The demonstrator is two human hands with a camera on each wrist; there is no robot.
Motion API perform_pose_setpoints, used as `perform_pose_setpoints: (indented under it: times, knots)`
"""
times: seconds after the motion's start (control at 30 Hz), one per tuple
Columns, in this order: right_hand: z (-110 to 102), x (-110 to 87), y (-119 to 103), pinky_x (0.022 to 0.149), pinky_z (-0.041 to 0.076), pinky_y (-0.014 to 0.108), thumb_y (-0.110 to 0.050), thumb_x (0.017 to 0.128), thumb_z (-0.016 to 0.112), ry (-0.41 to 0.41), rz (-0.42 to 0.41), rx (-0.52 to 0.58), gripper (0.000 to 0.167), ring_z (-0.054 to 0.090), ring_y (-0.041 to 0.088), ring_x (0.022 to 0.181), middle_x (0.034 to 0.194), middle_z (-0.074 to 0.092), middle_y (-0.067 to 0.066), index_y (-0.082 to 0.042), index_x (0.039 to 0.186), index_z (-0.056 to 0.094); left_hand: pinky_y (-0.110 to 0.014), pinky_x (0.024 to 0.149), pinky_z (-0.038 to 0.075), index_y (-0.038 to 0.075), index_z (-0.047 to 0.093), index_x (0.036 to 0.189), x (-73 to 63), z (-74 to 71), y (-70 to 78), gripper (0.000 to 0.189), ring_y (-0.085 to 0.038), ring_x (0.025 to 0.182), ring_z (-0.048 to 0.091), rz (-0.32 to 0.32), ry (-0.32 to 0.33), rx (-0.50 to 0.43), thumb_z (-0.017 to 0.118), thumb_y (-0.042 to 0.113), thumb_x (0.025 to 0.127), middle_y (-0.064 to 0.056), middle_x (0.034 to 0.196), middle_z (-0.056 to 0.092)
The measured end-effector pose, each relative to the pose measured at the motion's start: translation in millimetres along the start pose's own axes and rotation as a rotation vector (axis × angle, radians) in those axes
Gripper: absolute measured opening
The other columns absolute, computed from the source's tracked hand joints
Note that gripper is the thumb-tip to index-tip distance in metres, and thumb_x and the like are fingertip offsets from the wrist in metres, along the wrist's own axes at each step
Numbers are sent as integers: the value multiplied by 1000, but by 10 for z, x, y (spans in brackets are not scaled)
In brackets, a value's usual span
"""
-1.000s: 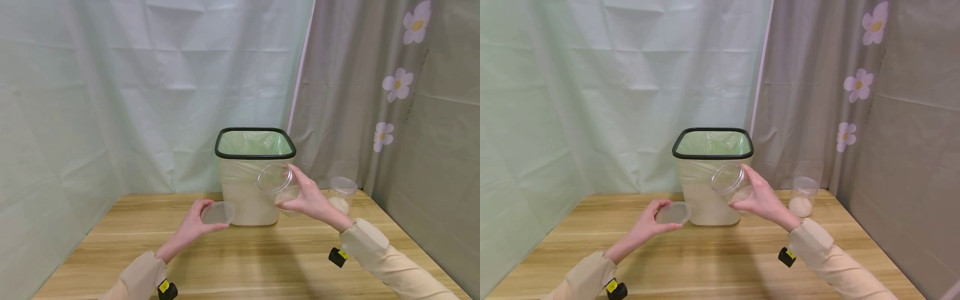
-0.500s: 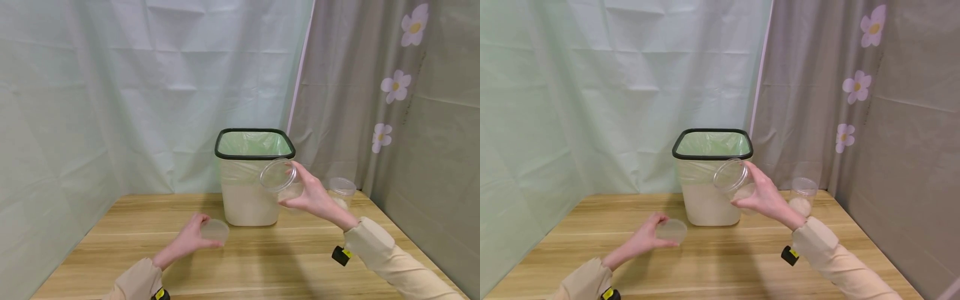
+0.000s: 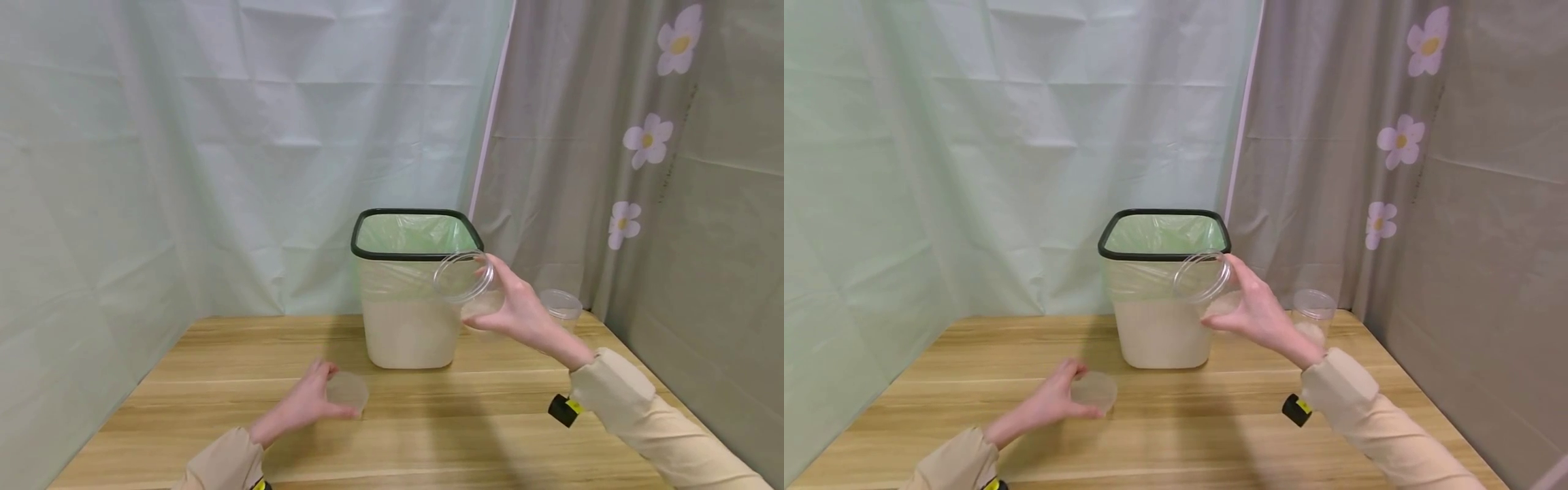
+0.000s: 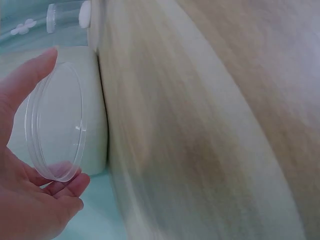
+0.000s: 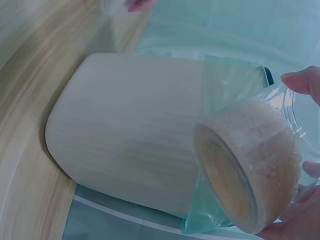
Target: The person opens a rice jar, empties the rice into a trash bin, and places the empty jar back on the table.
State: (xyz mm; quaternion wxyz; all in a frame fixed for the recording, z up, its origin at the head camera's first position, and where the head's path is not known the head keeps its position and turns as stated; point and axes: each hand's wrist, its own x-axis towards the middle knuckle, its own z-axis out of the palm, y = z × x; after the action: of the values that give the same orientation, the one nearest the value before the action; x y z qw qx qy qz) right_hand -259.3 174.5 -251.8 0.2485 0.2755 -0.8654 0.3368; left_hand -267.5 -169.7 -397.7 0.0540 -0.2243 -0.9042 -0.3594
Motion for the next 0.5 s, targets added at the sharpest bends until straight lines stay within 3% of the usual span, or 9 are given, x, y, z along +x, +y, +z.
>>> perform_pose_setpoints:
  times: [0.33,0.5]
  knots:
    - [-33,7,12,80,41,45,-17,59,85,-3,9,19,94,50,24,101,113,54,12,-14,136,32,-46,81,41,-17,45,110,-50,20,-66,91,-31,92,46,80,-22,68,84,42,52,-15,99,43]
    - [-54,15,23,81,40,47,-16,59,84,1,26,34,92,49,24,102,115,53,11,-14,136,33,-46,80,42,-17,45,110,-68,20,-66,92,-30,91,45,77,-29,90,85,41,51,-16,100,42]
